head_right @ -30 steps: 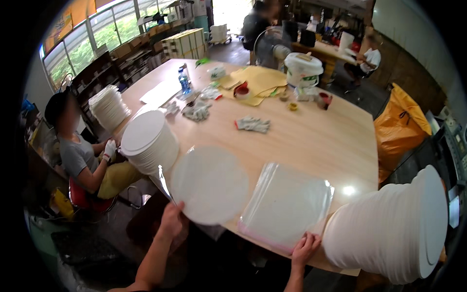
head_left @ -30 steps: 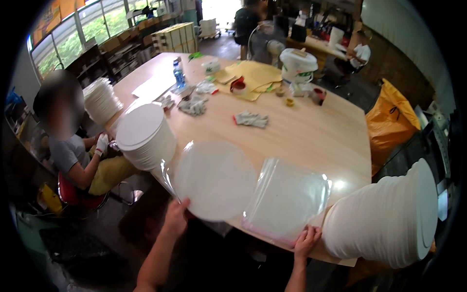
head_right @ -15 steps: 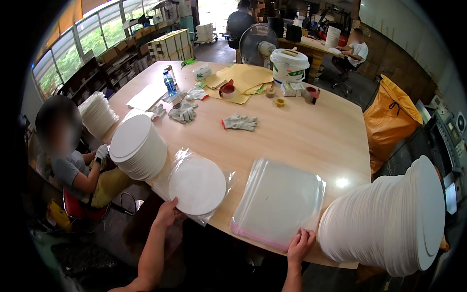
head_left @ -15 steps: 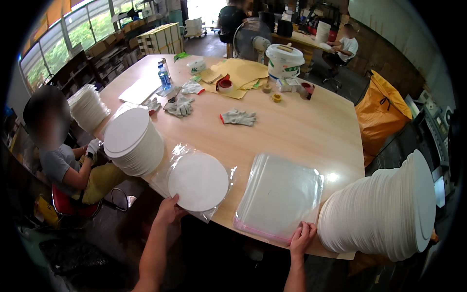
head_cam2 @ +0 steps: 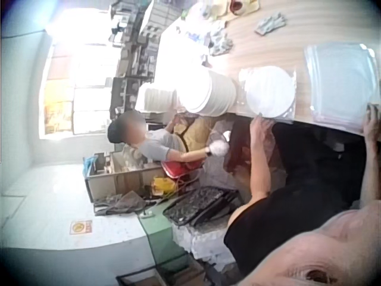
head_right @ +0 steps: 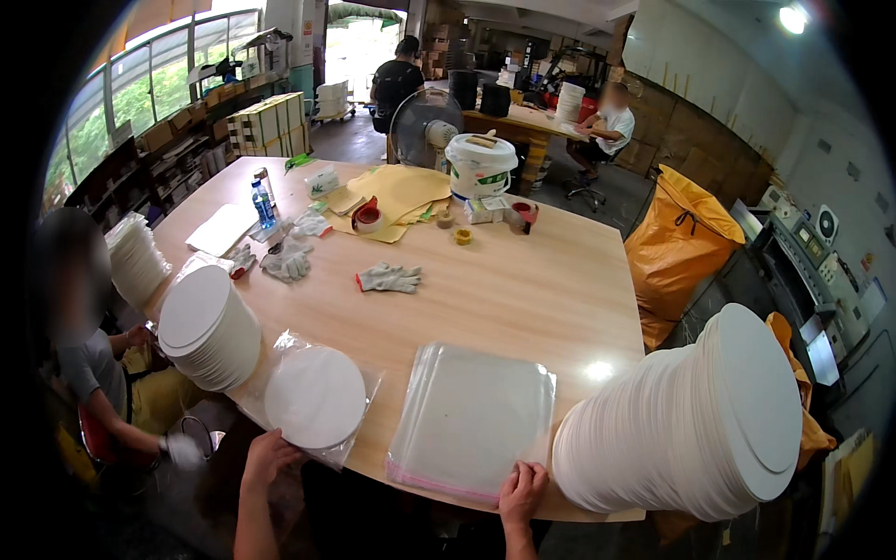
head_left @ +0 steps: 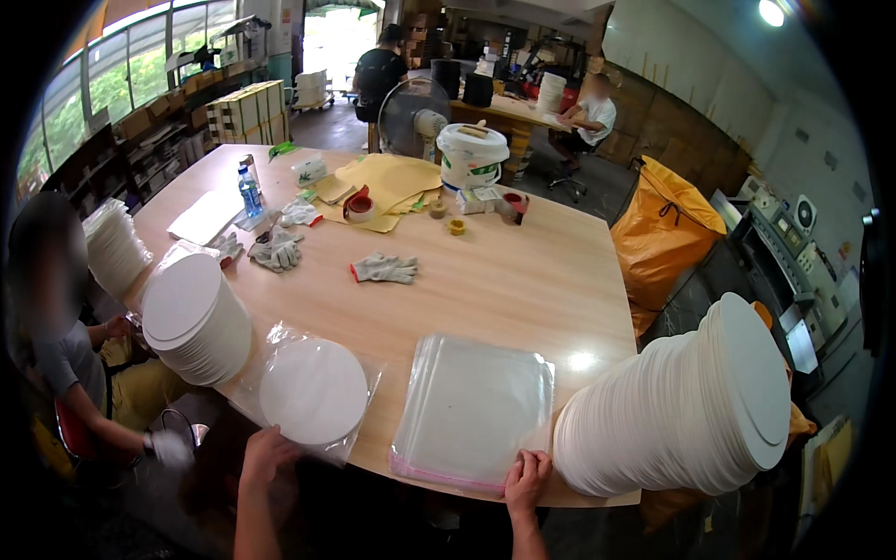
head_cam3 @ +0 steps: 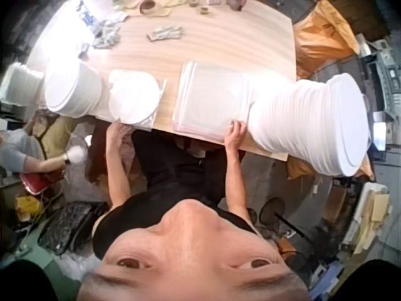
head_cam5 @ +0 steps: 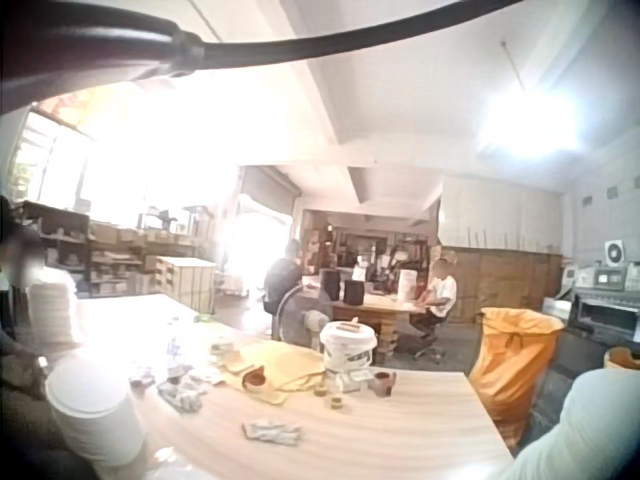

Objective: The person places white circular paper discs into plastic bags and seals the bags by hand while standing at a large work table.

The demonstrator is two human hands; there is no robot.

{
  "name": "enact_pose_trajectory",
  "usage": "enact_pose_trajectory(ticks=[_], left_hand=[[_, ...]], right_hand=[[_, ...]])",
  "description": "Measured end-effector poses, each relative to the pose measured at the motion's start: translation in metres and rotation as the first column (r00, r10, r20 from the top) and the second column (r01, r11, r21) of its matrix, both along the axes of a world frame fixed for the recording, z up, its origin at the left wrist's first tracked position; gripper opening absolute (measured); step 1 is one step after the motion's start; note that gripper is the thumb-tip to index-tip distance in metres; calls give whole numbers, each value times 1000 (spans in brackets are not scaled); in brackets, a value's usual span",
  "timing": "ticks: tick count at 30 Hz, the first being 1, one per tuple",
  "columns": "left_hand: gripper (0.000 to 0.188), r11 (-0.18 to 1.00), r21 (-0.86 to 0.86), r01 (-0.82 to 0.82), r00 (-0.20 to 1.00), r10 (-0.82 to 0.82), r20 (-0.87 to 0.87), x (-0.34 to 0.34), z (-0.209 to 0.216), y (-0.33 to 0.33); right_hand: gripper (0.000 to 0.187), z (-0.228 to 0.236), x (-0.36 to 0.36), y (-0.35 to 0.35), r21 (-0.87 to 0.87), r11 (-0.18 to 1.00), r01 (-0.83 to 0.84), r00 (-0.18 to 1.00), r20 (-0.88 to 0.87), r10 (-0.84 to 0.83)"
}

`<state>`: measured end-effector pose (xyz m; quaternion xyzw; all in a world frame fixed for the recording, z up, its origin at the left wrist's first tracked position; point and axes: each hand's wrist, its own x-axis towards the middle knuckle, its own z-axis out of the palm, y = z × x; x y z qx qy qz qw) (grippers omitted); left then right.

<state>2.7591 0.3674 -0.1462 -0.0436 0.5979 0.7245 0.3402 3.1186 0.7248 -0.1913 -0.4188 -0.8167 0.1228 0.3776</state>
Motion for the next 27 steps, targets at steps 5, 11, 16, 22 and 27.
enact_pose_trajectory(ticks=[5,11,16,22,27], left_hand=[[38,633,-702,-327,708,-329,-625,34,43,33],[81,617,-751,-235,72,-760,-646,34,21,155],[80,581,-771,-261,74,-784,-617,11,-20,166],[76,610,-739,-286,97,-748,-656,7,-22,165],[67,805,-583,-111,98,-575,-812,32,-12,174]], right_hand=[[22,5,4,1,7,1000,-29,999,33,28],[31,8,6,-2,-46,994,-100,992,74,104],[43,7,19,-7,-32,998,-53,997,56,54],[58,-4,12,-13,-16,999,35,991,129,-33],[60,2,13,-8,-64,997,42,989,142,-33]])
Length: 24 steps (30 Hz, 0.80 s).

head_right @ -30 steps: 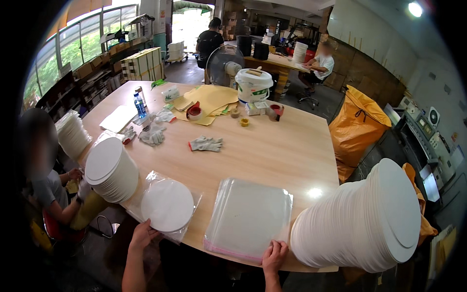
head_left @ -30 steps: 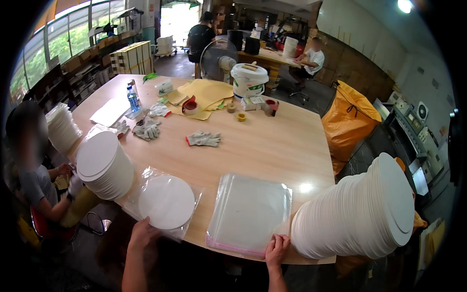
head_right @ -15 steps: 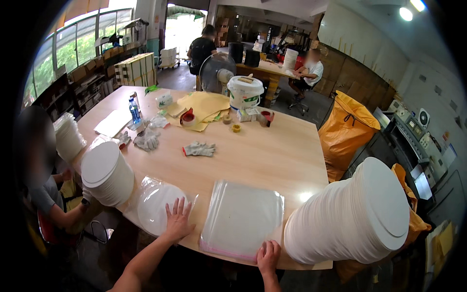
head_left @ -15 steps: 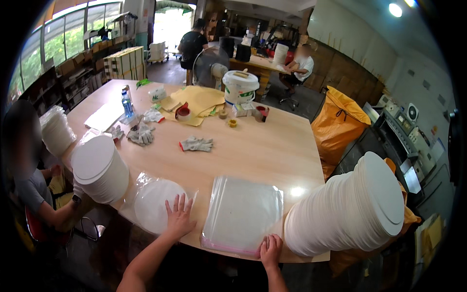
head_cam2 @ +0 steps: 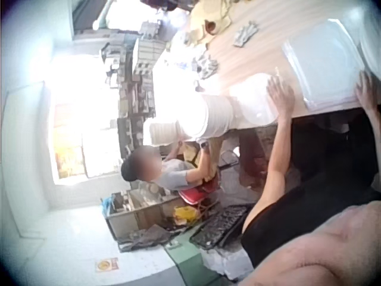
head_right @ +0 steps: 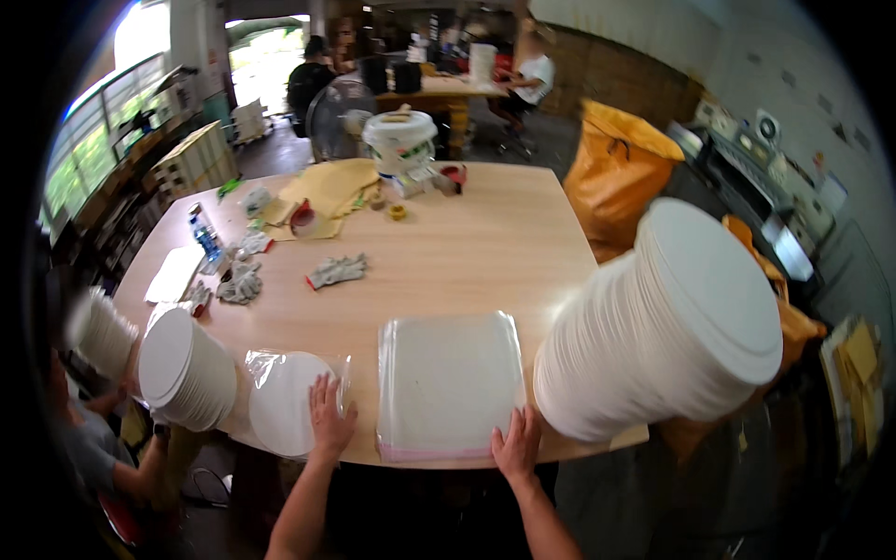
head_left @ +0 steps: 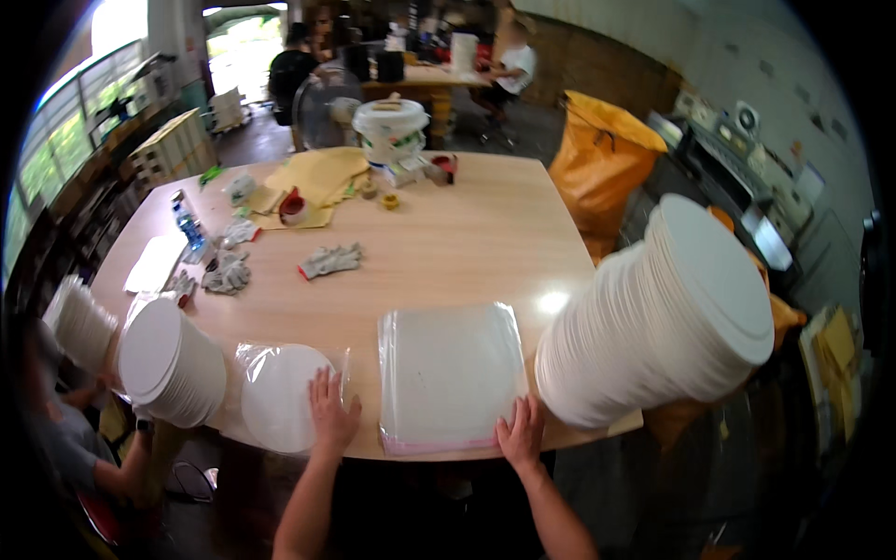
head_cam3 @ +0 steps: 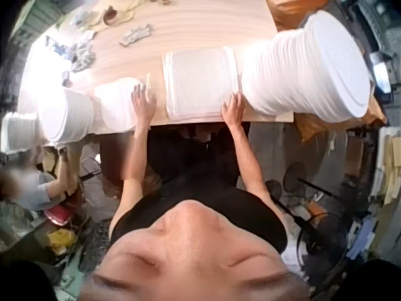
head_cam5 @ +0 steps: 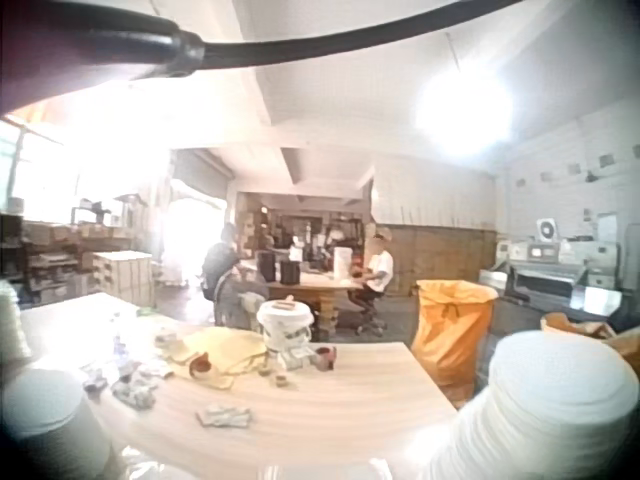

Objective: The person places white circular paper discs into plastic bags and seals the bags by hand while standing at a large work table.

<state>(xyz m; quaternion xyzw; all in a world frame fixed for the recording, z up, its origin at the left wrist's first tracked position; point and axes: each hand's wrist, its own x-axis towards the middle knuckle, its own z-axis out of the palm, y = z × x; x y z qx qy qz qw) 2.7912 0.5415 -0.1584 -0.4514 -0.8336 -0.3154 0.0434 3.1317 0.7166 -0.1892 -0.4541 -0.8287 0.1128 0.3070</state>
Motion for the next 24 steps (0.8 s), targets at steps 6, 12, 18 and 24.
enact_pose_trajectory(ticks=[6,12,18,24], left_hand=[[75,987,157,30,908,-92,410,75,-22,33],[77,990,137,24,882,-85,463,87,-43,49],[77,954,294,-55,757,-152,635,79,-34,43],[60,970,241,36,952,-106,286,103,21,37]], right_hand=[[63,-1,-9,4,-59,996,67,995,-70,-71],[59,2,8,4,-105,994,-26,991,-132,12],[25,162,57,-29,-139,928,-345,917,-260,302],[14,393,137,-44,333,928,-166,933,-252,257]])
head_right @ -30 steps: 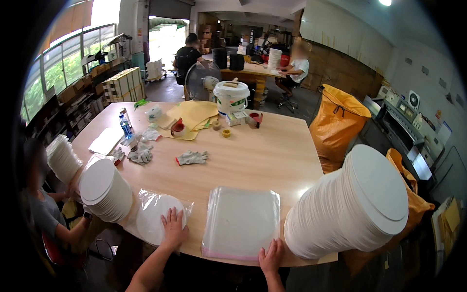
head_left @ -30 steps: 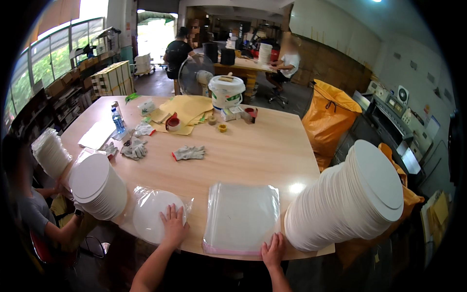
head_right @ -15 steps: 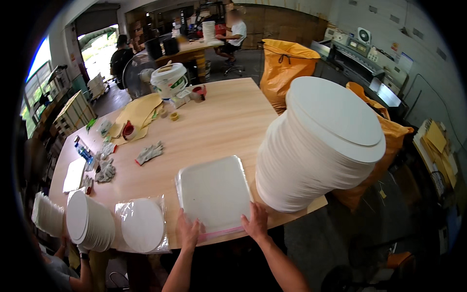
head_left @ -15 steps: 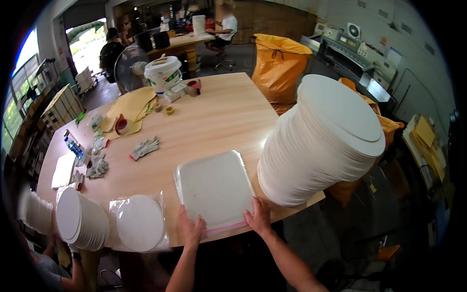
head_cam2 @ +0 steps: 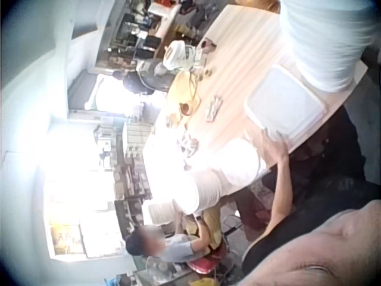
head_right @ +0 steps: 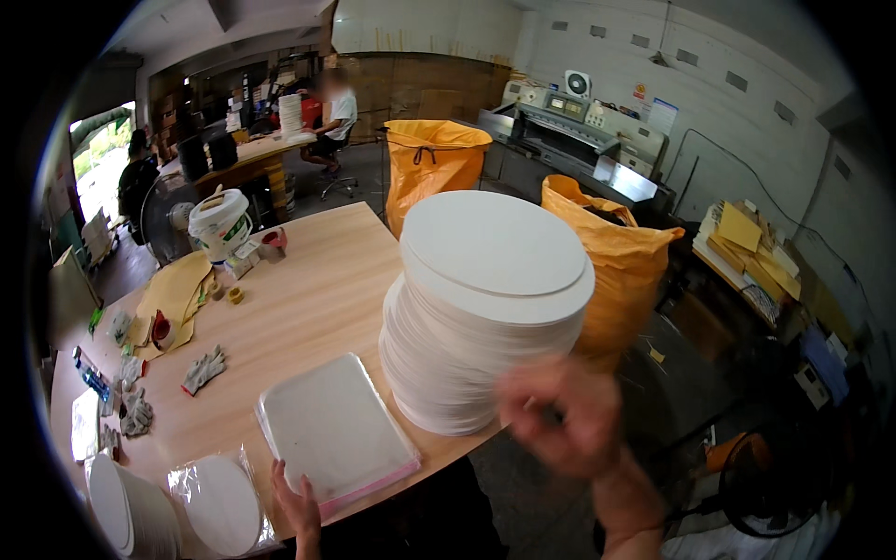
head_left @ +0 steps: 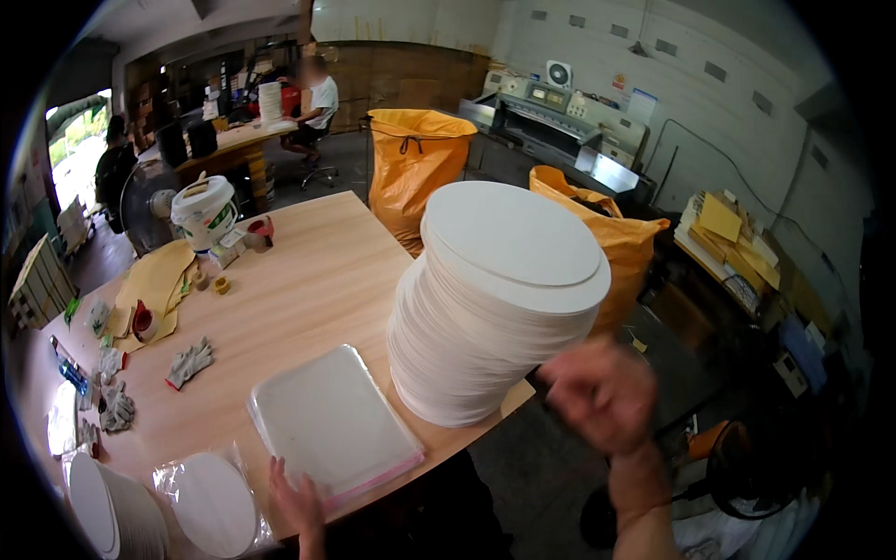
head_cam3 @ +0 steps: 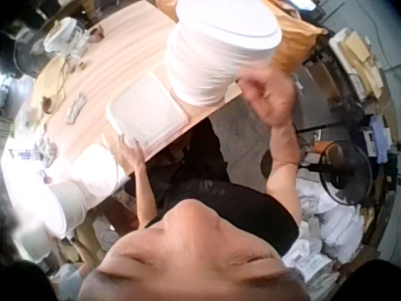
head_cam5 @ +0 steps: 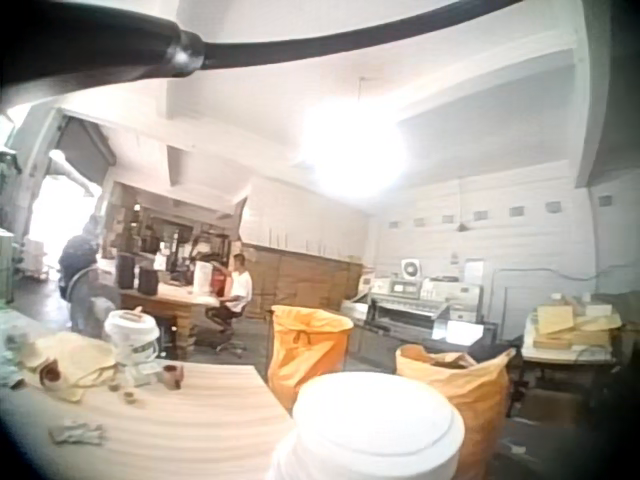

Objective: The person places white circular paper discs into plastic bags and seals the bags by hand while standing at a large work table.

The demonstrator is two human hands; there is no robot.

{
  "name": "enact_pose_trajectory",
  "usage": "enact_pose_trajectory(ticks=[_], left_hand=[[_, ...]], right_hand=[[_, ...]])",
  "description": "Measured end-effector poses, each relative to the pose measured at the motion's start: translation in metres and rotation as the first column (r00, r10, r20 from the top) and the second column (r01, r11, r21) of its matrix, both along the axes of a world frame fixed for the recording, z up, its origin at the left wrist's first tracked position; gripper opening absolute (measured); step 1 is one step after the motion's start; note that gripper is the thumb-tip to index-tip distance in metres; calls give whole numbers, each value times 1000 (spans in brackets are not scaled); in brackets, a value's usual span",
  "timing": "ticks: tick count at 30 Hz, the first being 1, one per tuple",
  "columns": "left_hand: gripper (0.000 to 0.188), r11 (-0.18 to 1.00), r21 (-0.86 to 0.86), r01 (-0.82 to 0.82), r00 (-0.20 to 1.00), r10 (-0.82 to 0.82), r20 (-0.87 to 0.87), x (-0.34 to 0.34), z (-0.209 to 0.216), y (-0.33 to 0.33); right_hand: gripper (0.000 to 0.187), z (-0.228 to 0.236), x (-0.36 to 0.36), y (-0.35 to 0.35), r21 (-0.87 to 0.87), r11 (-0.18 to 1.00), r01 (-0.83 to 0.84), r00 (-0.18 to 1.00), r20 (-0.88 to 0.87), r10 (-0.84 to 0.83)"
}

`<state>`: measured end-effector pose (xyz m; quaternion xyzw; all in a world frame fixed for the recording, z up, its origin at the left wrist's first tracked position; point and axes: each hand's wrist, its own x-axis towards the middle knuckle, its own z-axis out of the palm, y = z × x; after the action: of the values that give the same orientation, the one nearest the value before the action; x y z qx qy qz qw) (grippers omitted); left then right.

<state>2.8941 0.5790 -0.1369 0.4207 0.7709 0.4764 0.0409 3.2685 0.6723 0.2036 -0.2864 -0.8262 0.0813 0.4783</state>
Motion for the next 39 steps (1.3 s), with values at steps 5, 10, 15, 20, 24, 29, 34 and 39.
enact_pose_trajectory(ticks=[5,10,15,20,24,29,34,39], left_hand=[[55,931,230,283,959,-270,-89,28,108,51],[64,545,462,700,714,-511,-479,84,277,147],[83,379,6,925,281,-675,-682,125,384,185],[81,346,-117,931,255,-845,-471,124,401,209],[80,314,-127,941,225,-861,-457,126,398,210],[73,347,-147,926,211,-801,-560,132,396,211],[62,348,-115,930,260,-848,-461,131,403,212],[36,441,41,896,421,-818,-392,141,393,215]], right_hand=[[11,30,21,21,178,936,303,953,-65,-296],[12,-19,12,16,345,840,418,908,-193,-372],[15,-54,7,1,235,907,350,926,-236,-296],[13,-77,22,-5,102,942,320,924,-255,-287],[16,-69,36,-1,75,937,342,911,-270,-311],[18,-45,36,15,253,911,325,938,-211,-276],[17,-24,23,20,395,848,353,935,-120,-333],[25,-11,14,30,412,804,429,888,-28,-459]])
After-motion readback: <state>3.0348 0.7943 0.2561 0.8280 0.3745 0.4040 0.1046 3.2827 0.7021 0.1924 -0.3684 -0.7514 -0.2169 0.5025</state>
